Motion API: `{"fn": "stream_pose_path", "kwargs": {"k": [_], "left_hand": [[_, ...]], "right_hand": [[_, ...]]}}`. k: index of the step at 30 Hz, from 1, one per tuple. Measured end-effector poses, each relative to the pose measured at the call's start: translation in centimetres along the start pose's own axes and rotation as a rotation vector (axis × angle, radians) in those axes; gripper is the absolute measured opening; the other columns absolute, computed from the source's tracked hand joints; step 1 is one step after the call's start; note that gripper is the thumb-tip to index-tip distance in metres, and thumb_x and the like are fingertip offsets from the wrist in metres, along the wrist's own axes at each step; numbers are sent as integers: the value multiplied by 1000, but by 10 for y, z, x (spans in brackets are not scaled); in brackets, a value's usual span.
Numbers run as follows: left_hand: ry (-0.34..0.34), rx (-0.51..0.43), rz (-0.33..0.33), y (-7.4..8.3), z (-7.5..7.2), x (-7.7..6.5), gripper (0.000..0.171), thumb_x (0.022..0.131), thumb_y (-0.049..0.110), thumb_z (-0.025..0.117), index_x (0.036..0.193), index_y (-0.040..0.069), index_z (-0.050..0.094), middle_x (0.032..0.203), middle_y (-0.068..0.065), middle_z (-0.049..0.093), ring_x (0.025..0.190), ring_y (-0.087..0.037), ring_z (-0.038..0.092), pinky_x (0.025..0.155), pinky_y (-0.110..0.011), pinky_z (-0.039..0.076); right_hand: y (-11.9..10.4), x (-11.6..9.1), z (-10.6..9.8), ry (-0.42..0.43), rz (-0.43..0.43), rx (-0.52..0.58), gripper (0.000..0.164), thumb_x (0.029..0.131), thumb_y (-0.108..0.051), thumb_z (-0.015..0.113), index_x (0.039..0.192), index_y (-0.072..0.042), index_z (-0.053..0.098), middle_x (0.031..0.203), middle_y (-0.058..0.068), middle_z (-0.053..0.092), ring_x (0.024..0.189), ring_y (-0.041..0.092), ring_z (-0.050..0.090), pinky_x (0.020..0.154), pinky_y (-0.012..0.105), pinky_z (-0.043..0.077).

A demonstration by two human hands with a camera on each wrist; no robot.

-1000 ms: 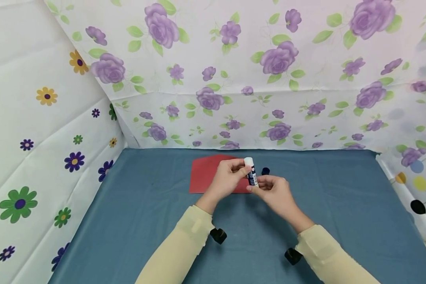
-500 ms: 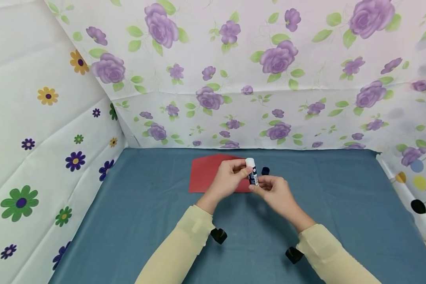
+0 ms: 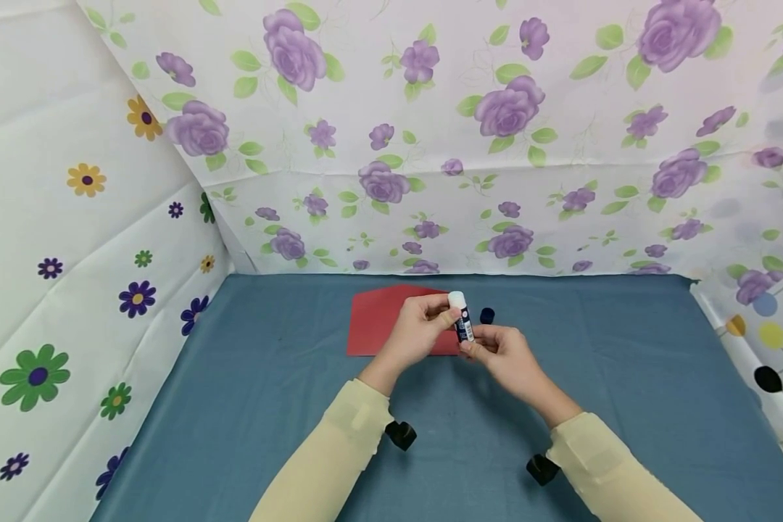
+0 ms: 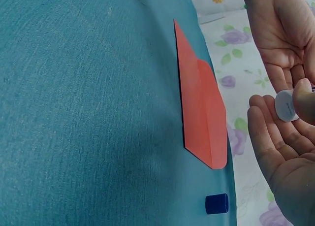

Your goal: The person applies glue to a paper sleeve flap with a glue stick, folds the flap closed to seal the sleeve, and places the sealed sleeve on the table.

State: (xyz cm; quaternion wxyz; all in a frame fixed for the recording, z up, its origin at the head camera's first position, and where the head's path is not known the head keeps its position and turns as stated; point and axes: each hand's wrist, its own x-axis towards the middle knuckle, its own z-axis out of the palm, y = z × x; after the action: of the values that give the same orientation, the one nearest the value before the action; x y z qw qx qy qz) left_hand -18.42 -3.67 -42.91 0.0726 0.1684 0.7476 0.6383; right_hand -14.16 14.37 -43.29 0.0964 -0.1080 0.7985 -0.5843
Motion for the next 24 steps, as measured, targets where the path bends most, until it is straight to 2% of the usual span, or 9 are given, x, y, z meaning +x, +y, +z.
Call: {"fn": "stream_pose_path", "kwargs": {"k": [3, 9, 11, 16, 24], "left_hand": [[3, -9, -5, 0, -1, 0, 26, 91, 27, 60, 114, 16, 67, 101, 2, 71, 88, -10, 69, 82, -27, 54], [2, -23, -1, 4, -1, -1, 30, 92, 24, 59, 118, 10, 65, 104, -5, 71, 91, -13, 69, 84, -31, 54], [0, -35, -2, 12, -3, -4, 32, 93, 21, 58, 120, 5, 63, 105, -10, 70, 93, -16, 69, 86, -36, 54], [2, -55, -13, 28, -5, -9, 31, 94, 13, 56, 120, -2, 60, 106, -17, 68, 93, -21, 69, 89, -45, 52], [9, -45, -19, 27, -4, -10, 27, 93, 14, 56, 117, 3, 64, 103, -12, 70, 91, -20, 69, 88, -43, 53]], "right_hand": [[11, 4, 0, -26, -9, 45, 29, 93, -16, 59, 114, 3, 61, 99, 20, 69, 87, 24, 70, 77, 38, 56], [21, 7, 0, -43, -22, 96, 34, 94, -23, 56, 117, 2, 59, 107, 27, 65, 92, 28, 68, 79, 37, 56], [21, 7, 1, 7, -12, 76, 39, 91, -29, 61, 117, 0, 59, 106, 24, 66, 92, 29, 68, 77, 36, 57], [21, 7, 0, 144, 5, -6, 44, 79, -40, 73, 110, -9, 66, 97, 9, 71, 85, 21, 69, 71, 29, 57], [21, 7, 1, 81, -47, 1, 28, 90, -17, 63, 112, 0, 63, 101, 18, 70, 86, 22, 70, 72, 29, 57]]}}
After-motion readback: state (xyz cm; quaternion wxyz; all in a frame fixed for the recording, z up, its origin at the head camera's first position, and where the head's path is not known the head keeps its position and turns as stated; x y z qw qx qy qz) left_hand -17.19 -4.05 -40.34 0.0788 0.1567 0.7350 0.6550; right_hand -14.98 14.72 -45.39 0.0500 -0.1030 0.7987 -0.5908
